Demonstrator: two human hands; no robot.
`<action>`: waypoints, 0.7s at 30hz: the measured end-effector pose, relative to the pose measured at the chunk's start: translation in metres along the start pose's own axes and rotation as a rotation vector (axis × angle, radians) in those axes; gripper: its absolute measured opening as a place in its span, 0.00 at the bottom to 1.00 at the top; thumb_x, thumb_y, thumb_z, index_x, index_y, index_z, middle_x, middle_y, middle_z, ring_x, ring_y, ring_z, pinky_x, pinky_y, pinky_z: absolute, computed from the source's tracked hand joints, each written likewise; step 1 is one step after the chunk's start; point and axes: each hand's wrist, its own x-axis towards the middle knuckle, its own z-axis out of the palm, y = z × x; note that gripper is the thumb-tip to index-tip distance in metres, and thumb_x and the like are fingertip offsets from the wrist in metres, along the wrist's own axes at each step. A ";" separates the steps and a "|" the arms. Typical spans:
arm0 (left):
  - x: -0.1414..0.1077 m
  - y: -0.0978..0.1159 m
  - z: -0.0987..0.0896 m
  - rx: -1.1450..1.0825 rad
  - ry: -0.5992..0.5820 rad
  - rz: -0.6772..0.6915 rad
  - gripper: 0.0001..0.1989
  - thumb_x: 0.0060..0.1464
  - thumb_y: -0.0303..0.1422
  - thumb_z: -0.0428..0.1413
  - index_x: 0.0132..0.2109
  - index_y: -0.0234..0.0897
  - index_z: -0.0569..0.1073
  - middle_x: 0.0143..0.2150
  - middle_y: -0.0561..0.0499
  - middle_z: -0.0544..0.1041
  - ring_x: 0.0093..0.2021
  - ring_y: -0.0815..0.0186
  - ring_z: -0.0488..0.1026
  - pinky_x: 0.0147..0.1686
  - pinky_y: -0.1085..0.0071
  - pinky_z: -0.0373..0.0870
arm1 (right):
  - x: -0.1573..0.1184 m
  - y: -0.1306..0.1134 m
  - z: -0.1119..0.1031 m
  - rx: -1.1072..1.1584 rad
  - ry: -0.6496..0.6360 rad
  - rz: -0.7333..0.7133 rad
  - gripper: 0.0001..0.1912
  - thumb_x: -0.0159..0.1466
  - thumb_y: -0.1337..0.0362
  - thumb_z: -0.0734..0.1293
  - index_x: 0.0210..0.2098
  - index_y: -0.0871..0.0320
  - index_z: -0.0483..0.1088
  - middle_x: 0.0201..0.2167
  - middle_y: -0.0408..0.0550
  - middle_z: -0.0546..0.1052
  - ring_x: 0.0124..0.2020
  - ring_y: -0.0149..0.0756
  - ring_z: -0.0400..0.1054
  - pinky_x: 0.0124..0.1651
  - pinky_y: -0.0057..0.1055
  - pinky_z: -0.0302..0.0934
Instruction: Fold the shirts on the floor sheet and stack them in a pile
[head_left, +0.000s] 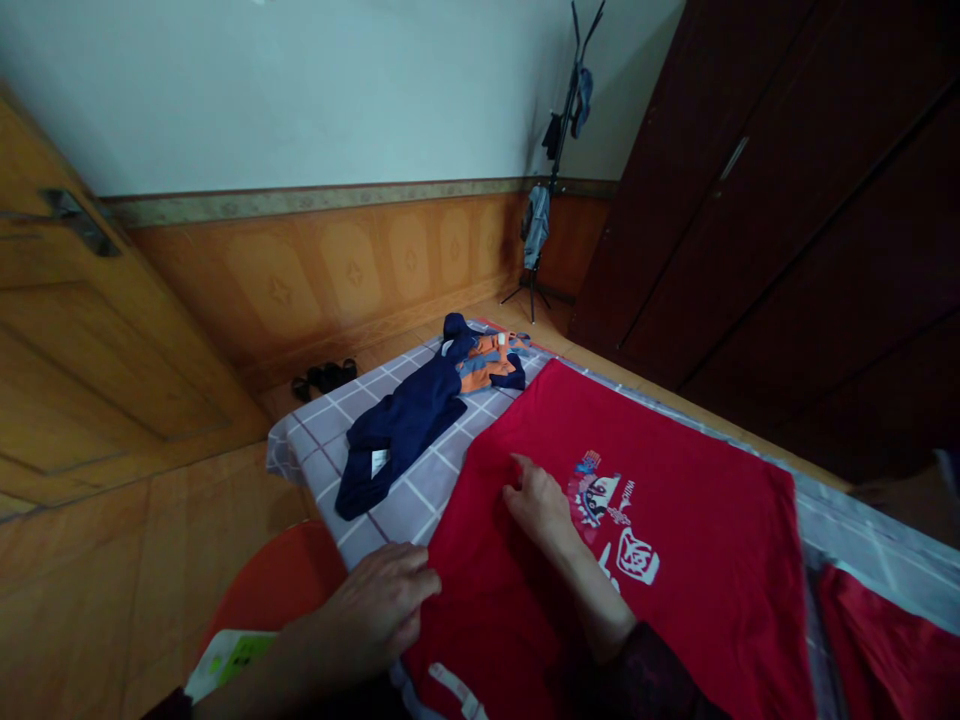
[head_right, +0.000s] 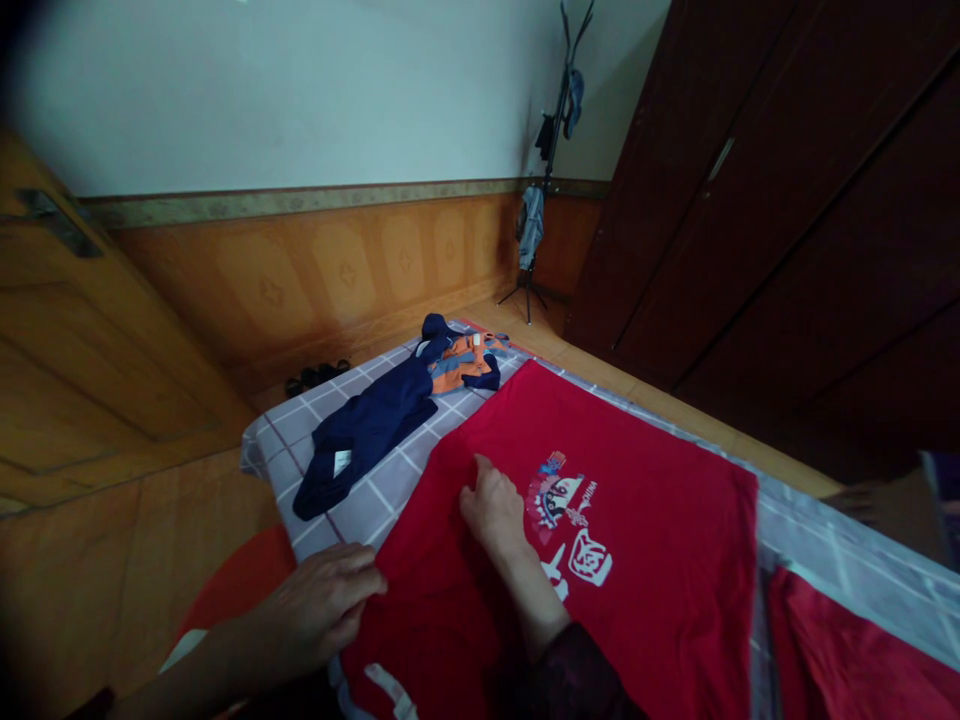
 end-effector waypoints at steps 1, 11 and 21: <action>0.000 -0.001 -0.003 -0.003 0.006 0.020 0.19 0.45 0.19 0.48 0.43 0.42 0.70 0.47 0.51 0.72 0.51 0.62 0.67 0.54 0.64 0.61 | -0.002 -0.002 -0.002 -0.021 -0.007 0.000 0.30 0.57 0.69 0.61 0.59 0.62 0.62 0.40 0.58 0.77 0.44 0.50 0.72 0.44 0.39 0.63; 0.058 0.012 -0.033 0.049 0.120 0.073 0.11 0.60 0.31 0.49 0.48 0.40 0.71 0.50 0.47 0.73 0.51 0.61 0.69 0.52 0.63 0.65 | -0.012 -0.010 -0.006 -0.316 -0.043 -0.083 0.28 0.61 0.69 0.58 0.62 0.64 0.56 0.38 0.59 0.77 0.40 0.47 0.73 0.40 0.38 0.64; 0.125 -0.034 -0.015 0.255 0.029 0.128 0.42 0.58 0.53 0.47 0.68 0.30 0.43 0.70 0.35 0.39 0.69 0.52 0.32 0.64 0.51 0.38 | -0.007 -0.008 -0.008 -0.279 -0.084 -0.011 0.30 0.59 0.67 0.60 0.62 0.63 0.57 0.38 0.59 0.78 0.39 0.47 0.74 0.40 0.38 0.65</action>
